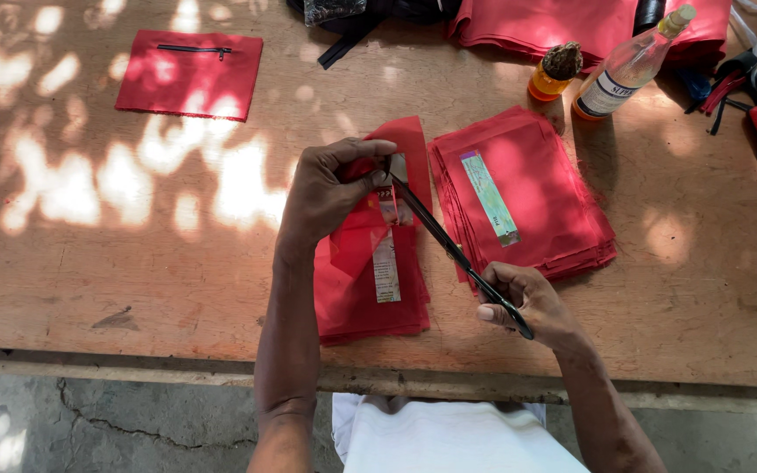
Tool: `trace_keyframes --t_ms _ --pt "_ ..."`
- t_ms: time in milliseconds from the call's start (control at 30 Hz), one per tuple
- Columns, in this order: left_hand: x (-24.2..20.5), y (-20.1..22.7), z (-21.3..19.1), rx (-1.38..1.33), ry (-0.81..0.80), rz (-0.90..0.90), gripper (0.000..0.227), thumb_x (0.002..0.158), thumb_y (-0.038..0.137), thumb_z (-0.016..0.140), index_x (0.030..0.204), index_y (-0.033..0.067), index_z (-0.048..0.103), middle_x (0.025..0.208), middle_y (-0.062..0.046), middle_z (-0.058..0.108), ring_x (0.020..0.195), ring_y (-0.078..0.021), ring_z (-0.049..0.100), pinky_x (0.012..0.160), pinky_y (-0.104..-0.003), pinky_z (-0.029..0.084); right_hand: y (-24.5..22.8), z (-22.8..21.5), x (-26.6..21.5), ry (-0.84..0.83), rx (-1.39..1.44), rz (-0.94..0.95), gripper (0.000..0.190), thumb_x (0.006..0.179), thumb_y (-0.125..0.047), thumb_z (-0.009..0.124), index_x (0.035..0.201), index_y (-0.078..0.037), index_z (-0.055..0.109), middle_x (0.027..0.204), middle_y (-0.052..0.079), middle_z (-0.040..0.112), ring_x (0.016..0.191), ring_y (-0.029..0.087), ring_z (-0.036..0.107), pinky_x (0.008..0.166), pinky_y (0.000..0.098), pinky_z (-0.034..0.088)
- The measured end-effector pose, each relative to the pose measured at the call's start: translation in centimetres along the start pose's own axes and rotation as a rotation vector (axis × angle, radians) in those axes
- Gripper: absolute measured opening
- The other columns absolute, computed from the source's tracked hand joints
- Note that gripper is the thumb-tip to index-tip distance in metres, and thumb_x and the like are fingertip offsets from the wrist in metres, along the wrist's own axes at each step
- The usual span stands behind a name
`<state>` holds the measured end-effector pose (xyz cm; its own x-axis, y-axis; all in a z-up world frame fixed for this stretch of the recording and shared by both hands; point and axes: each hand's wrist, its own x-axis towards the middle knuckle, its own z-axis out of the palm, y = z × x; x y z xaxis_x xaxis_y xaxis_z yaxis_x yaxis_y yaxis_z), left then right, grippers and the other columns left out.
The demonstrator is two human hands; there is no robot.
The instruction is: The person uses scissors to cut tags off red fabric pouches. They pick up each pouch from a stack, cut the tag, and place the pouch on another stack.
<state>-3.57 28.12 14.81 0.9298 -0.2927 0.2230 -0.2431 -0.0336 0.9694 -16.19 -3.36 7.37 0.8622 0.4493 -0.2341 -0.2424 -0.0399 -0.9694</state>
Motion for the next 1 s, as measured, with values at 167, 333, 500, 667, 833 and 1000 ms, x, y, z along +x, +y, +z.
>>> trace_keyframes --t_ms 167,333,500,667,833,1000 --pt "-0.1 1.1 0.0 0.076 -0.005 0.008 0.035 0.086 -0.008 0.077 0.12 0.0024 0.074 0.112 -0.007 0.076 0.104 -0.0139 0.073 0.094 -0.027 0.063 -0.5 -1.0 0.1 0.001 -0.016 0.002 0.045 0.073 -0.037 0.09 0.085 -0.007 0.059 0.065 -0.006 0.047 0.053 0.003 0.043 0.043 0.0211 0.031" --pt "-0.1 2.0 0.2 0.147 -0.003 0.029 0.034 0.087 -0.007 0.077 0.119 0.0031 0.074 0.112 -0.007 0.077 0.103 -0.0148 0.074 0.093 -0.028 0.065 -0.8 -1.9 0.3 -0.008 -0.053 -0.032 0.044 0.072 -0.036 0.091 0.084 -0.007 0.06 0.063 -0.006 0.049 0.053 0.003 0.045 0.043 0.0214 0.033" --pt "-0.1 2.5 0.4 0.122 0.002 -0.008 0.032 0.087 -0.008 0.074 0.118 0.0033 0.074 0.109 -0.007 0.077 0.102 -0.015 0.076 0.094 -0.028 0.067 -0.8 -2.3 0.4 -0.005 -0.078 -0.052 0.041 0.073 -0.034 0.091 0.084 -0.006 0.062 0.065 -0.008 0.048 0.056 0.002 0.043 0.046 0.0215 0.032" --pt "-0.1 2.4 0.4 0.158 0.0 -0.002 0.033 0.087 -0.009 0.074 0.118 0.002 0.074 0.109 -0.008 0.077 0.102 -0.0154 0.075 0.093 -0.028 0.065 -0.8 -2.6 0.5 -0.011 -0.112 -0.089 0.043 0.074 -0.035 0.091 0.083 -0.007 0.061 0.066 -0.008 0.047 0.058 0.002 0.042 0.048 0.0221 0.031" --pt "-0.1 2.4 0.4 0.137 -0.003 0.016 0.034 0.087 -0.01 0.073 0.118 0.0018 0.074 0.109 -0.008 0.078 0.103 -0.0153 0.075 0.095 -0.028 0.065 -1.1 -2.4 0.5 0.002 -0.108 -0.051 0.043 0.071 -0.036 0.091 0.082 -0.007 0.061 0.062 -0.007 0.048 0.052 0.002 0.043 0.043 0.0222 0.031" --pt "-0.1 2.4 0.4 0.178 0.003 -0.001 0.034 0.086 -0.01 0.074 0.118 0.0027 0.074 0.109 -0.007 0.077 0.103 -0.0147 0.075 0.094 -0.028 0.065 -1.2 -2.5 0.5 0.014 -0.129 -0.035 0.043 0.07 -0.037 0.09 0.081 -0.007 0.061 0.058 -0.007 0.049 0.048 0.002 0.045 0.04 0.0209 0.032"
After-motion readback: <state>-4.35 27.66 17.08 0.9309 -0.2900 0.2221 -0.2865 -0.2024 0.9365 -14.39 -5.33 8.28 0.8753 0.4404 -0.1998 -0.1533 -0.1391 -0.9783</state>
